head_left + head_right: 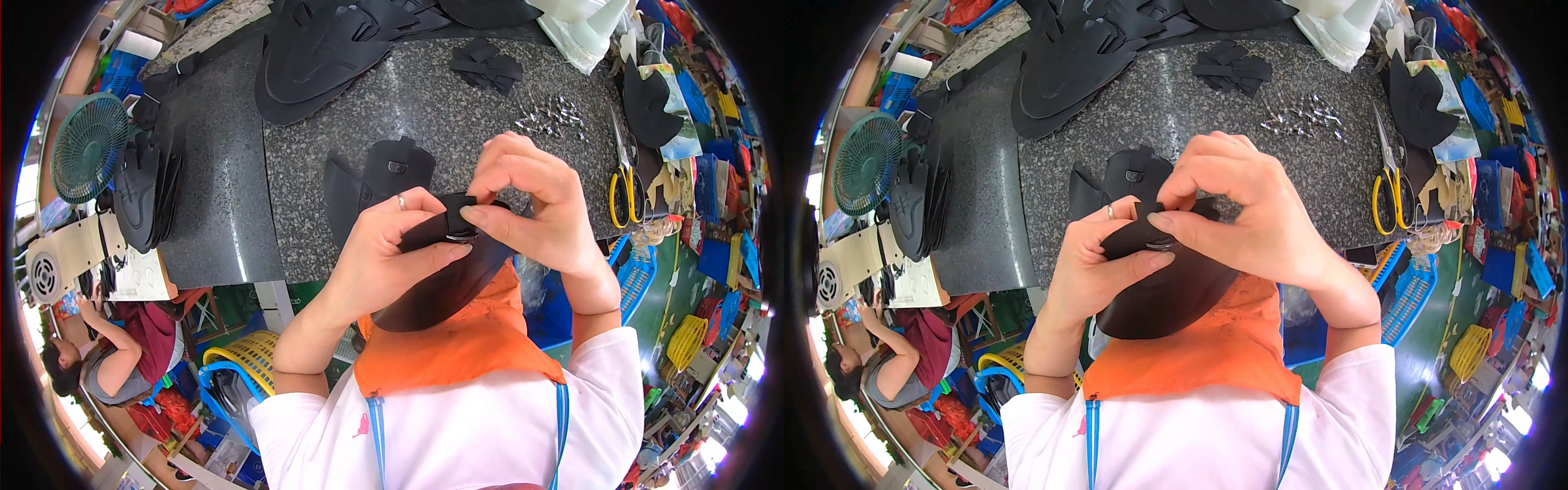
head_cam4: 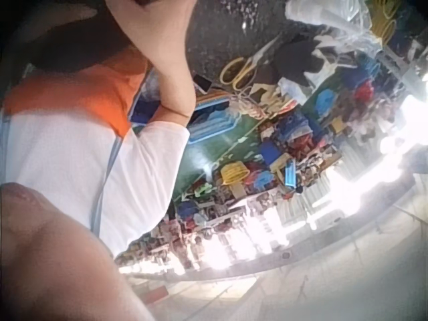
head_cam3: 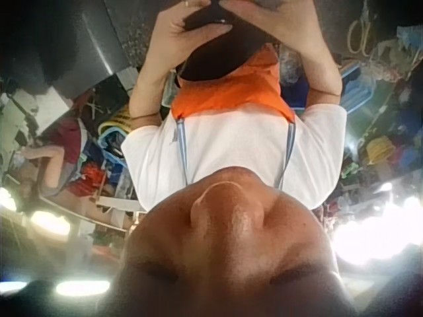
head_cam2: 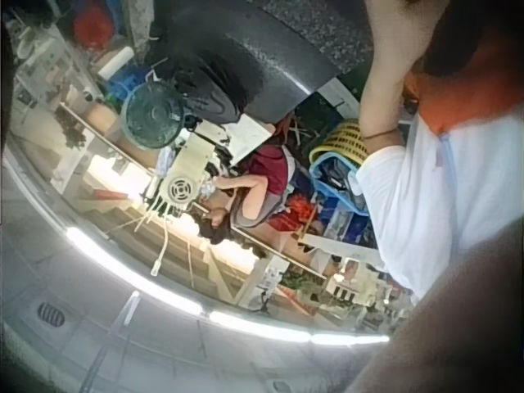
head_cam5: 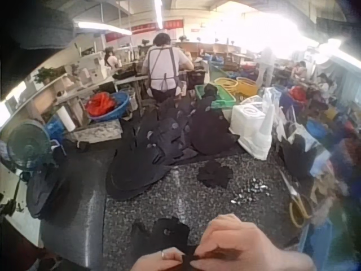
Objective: The person assembles shoe components by threading small straps through metal rings and securing them onto shoe upper pieces by hand.
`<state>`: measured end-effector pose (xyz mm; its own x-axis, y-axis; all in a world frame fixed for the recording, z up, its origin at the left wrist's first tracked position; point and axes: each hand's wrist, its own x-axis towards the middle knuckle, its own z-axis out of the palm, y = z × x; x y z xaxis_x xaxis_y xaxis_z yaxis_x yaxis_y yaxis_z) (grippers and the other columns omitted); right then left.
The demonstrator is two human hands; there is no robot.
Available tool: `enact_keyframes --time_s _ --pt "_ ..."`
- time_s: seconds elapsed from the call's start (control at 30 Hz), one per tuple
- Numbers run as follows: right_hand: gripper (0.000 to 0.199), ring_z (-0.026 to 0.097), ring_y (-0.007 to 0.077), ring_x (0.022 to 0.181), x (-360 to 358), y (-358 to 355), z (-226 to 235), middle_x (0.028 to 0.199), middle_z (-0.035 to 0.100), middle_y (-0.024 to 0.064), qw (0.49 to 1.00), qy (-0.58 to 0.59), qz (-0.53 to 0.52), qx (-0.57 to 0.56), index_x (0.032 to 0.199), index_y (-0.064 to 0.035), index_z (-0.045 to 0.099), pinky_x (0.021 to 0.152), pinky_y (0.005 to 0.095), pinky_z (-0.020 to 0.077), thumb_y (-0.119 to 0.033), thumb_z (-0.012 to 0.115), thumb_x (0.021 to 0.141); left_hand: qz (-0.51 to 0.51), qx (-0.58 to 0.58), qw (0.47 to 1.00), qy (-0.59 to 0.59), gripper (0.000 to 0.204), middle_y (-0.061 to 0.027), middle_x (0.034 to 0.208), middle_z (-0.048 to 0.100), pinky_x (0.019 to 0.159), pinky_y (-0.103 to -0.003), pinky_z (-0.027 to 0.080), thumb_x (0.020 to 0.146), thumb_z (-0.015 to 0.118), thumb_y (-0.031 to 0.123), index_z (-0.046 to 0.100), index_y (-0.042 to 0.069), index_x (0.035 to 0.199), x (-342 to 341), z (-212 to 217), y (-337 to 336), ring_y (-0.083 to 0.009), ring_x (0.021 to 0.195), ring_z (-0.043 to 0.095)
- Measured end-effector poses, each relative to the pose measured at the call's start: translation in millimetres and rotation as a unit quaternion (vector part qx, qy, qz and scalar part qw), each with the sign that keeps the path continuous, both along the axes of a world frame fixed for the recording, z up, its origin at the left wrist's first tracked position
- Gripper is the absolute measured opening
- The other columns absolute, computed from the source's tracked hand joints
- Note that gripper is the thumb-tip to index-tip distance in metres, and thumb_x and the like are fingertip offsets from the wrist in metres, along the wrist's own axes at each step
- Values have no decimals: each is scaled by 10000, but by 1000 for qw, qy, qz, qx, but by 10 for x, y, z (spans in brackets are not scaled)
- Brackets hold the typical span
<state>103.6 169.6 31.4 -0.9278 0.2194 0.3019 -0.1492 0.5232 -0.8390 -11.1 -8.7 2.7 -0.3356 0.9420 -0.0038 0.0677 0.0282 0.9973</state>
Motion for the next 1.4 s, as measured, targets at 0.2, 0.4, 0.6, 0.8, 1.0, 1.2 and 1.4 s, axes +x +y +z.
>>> enact_keyframes --time_s 0.2,0.4,0.6,0.8,1.0,1.2,1.4 --pt "98 591 171 707 -49 5 42 728 613 31 998 -43 5 -42 784 -45 645 702 300 446 -70 729 741 13 -29 990 -137 129 -1 833 655 667 -221 453 820 703 22 691 3 947 63 68 21 -47 771 570" --pt "102 603 111 691 -39 6 1 725 619 53 989 -74 -1 -126 804 2 634 646 267 486 -70 702 781 8 -38 987 -158 129 2 824 651 667 -217 448 823 701 21 693 6 951 75 57 11 -48 771 567" --pt "139 576 91 676 -52 23 -41 686 608 42 985 -94 0 -146 802 13 633 631 263 467 -117 681 811 3 -16 992 -124 128 -11 810 651 657 -227 445 801 707 11 699 0 928 83 41 36 -66 755 577" --pt "242 420 38 667 -75 109 -100 639 486 -22 945 -230 104 -210 773 17 573 569 248 366 -179 665 881 27 -40 994 -101 159 -11 789 638 645 -233 440 777 724 14 710 2 935 98 15 49 -73 743 575" --pt "273 392 38 589 -109 79 -264 580 466 -21 952 -219 81 -198 770 21 611 503 258 336 -225 674 870 50 -30 995 -82 137 -6 784 624 631 -232 430 777 736 31 708 7 909 74 -35 38 -66 734 562" --pt "236 404 22 634 -158 210 -299 656 490 -66 911 -261 186 -259 780 0 592 538 230 339 -179 730 846 36 -54 992 -108 127 1 795 627 630 -226 426 780 738 35 704 5 898 5 -66 29 -64 739 561" --pt "354 471 43 583 -321 323 -427 578 521 -27 948 -246 89 -181 757 11 662 506 264 388 -302 624 918 55 -118 985 -110 243 -10 871 649 698 -223 464 763 760 49 678 -9 984 -232 -164 84 -73 798 590"
